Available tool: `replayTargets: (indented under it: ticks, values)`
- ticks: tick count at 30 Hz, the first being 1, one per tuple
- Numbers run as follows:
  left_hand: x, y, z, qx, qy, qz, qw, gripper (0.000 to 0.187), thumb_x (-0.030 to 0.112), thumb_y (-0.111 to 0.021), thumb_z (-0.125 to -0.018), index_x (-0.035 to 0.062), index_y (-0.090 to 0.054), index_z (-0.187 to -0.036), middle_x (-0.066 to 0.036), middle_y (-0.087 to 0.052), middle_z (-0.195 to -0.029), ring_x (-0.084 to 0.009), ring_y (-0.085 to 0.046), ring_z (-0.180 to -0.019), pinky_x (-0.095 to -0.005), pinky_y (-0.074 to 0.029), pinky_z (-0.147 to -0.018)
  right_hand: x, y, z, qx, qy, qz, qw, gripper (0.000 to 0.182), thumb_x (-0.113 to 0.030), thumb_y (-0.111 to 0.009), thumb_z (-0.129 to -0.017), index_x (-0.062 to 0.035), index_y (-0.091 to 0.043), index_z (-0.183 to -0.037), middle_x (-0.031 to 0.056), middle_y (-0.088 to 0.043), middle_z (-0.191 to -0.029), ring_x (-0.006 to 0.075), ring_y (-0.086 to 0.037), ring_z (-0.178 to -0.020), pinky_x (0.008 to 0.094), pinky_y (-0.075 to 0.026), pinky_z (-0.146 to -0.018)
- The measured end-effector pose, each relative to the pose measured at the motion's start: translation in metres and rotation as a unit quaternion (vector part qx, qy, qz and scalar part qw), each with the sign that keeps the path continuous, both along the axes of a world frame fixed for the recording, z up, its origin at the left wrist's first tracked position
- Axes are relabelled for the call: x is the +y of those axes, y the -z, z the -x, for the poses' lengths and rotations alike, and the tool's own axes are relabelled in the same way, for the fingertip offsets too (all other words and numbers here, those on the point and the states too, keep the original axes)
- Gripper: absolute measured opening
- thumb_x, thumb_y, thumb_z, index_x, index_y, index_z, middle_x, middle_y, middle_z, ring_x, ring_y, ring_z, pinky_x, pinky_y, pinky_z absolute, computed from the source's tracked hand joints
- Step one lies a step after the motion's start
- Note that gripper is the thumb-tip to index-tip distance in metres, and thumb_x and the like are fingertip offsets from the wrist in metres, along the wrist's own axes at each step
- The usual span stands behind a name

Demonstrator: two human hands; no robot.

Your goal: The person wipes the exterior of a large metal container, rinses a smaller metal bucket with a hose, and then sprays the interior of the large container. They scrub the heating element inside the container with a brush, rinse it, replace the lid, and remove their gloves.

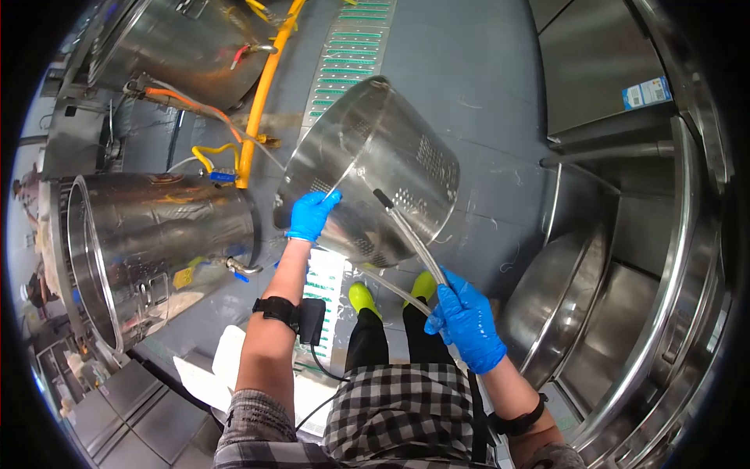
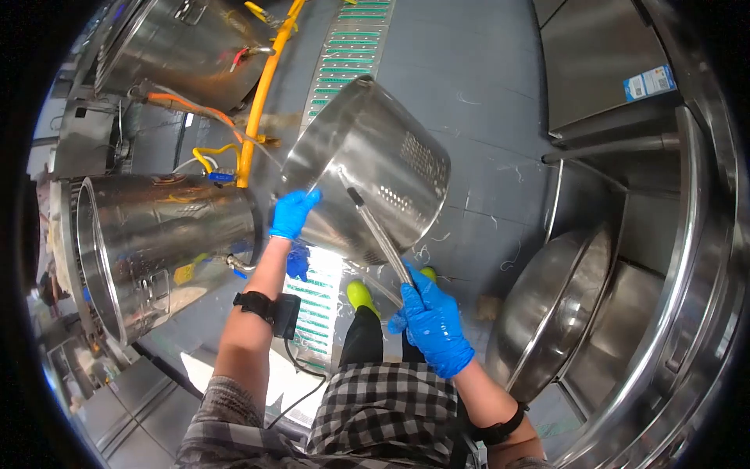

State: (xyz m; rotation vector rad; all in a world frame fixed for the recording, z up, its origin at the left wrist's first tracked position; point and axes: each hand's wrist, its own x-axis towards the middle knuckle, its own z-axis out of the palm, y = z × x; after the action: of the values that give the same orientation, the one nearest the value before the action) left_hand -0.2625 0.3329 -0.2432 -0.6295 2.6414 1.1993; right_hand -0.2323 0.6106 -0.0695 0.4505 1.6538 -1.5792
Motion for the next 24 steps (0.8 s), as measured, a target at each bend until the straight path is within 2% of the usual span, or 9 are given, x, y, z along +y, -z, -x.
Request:
replayTargets:
  ticks: [3,4,7,10,12,13,16,22,24]
  values:
    - [-0.020,-0.001,-0.008,0.001,-0.124,-0.108,0.986,0.029,0.030,-0.057,-0.073,0.0018,-0.059,-0.074,-0.007,-0.054,-0.062,-0.0111,-0.044,-0.057,-0.0286,-0.038,-0.057,-0.020,0.014,-0.006,-0.007,-0.009,0.026,1.000,0.033,-0.018,-0.041,-0.084,-0.0042,-0.040,-0.113,0.0032,-0.050,-0.055,0.0085,-0.049,-0.044,0.0175,-0.035,-0.035]
    - [-0.026,-0.001,-0.009,0.001,-0.130,-0.102,0.986,0.029,0.030,-0.057,-0.073,0.0018,-0.059,-0.074,-0.007,-0.054,-0.062,-0.0111,-0.044,-0.057,-0.0286,-0.038,-0.057,-0.027,0.014,-0.006,-0.027,-0.007,0.027,0.999,0.032,-0.018,-0.041,-0.084,-0.0040,-0.040,-0.113,0.0029,-0.049,-0.055,0.0080,-0.049,-0.044,0.0173,-0.034,-0.036]
    - [-0.040,-0.001,-0.011,-0.001,-0.158,-0.081,0.984,0.032,0.033,-0.055,-0.073,0.0016,-0.058,-0.080,-0.008,-0.056,-0.068,-0.0118,-0.045,-0.063,-0.0282,-0.039,-0.061,-0.042,0.015,-0.002,-0.037,-0.018,0.058,0.997,0.031,-0.017,-0.041,-0.084,-0.0052,-0.042,-0.112,0.0023,-0.049,-0.055,0.0065,-0.047,-0.044,0.0165,-0.033,-0.036]
    - [-0.060,0.010,-0.019,-0.001,-0.208,-0.097,0.973,0.038,0.037,-0.052,-0.074,0.0006,-0.055,-0.087,-0.014,-0.056,-0.076,-0.0185,-0.050,-0.070,-0.0305,-0.039,-0.066,-0.055,0.025,-0.007,-0.004,-0.018,0.059,0.998,0.029,-0.017,-0.040,-0.084,-0.0070,-0.043,-0.111,0.0014,-0.048,-0.054,0.0054,-0.046,-0.044,0.0157,-0.032,-0.036]
    - [-0.083,0.029,-0.030,-0.029,-0.203,-0.030,0.978,0.043,0.040,-0.049,-0.075,-0.0005,-0.053,-0.090,-0.019,-0.055,-0.083,-0.0287,-0.052,-0.077,-0.0345,-0.039,-0.068,-0.062,0.027,-0.006,-0.009,-0.024,0.052,0.998,0.028,-0.017,-0.040,-0.084,-0.0078,-0.044,-0.111,0.0013,-0.048,-0.054,0.0054,-0.046,-0.044,0.0156,-0.032,-0.036]
    - [-0.086,0.021,-0.035,-0.034,-0.200,0.006,0.979,0.038,0.032,-0.052,-0.074,-0.0010,-0.051,-0.094,-0.017,-0.056,-0.085,-0.0234,-0.051,-0.074,-0.0336,-0.039,-0.068,-0.066,0.028,-0.005,-0.014,-0.026,0.045,0.999,0.028,-0.017,-0.040,-0.084,-0.0086,-0.044,-0.111,0.0012,-0.047,-0.054,0.0055,-0.046,-0.044,0.0155,-0.032,-0.036]
    - [-0.103,0.035,-0.062,-0.030,-0.167,0.053,0.984,0.039,0.031,-0.052,-0.073,-0.0013,-0.050,-0.095,-0.018,-0.055,-0.088,-0.0261,-0.051,-0.076,-0.0357,-0.039,-0.069,-0.073,0.034,-0.002,-0.018,-0.002,0.028,0.999,0.028,-0.017,-0.040,-0.084,-0.0087,-0.044,-0.110,0.0009,-0.047,-0.054,0.0061,-0.047,-0.044,0.0159,-0.032,-0.037]
    - [-0.117,0.086,-0.124,0.035,-0.333,-0.132,0.933,0.026,0.028,-0.052,-0.077,0.0044,-0.053,-0.089,0.000,-0.046,-0.070,-0.0095,-0.039,-0.062,-0.0250,-0.036,-0.056,-0.071,0.049,0.000,0.008,-0.019,-0.008,1.000,0.027,-0.019,-0.043,-0.084,-0.0089,-0.047,-0.108,0.0007,-0.047,-0.057,0.0071,-0.047,-0.044,0.0174,-0.034,-0.037]
    - [-0.115,0.073,-0.131,-0.011,-0.387,-0.189,0.902,0.035,0.028,-0.055,-0.075,0.0004,-0.052,-0.098,-0.007,-0.055,-0.089,-0.0158,-0.048,-0.078,-0.0288,-0.038,-0.072,-0.070,0.050,0.004,0.020,-0.021,-0.026,0.999,0.026,-0.016,-0.044,-0.083,-0.0062,-0.048,-0.107,0.0010,-0.047,-0.059,0.0078,-0.047,-0.046,0.0200,-0.038,-0.041]
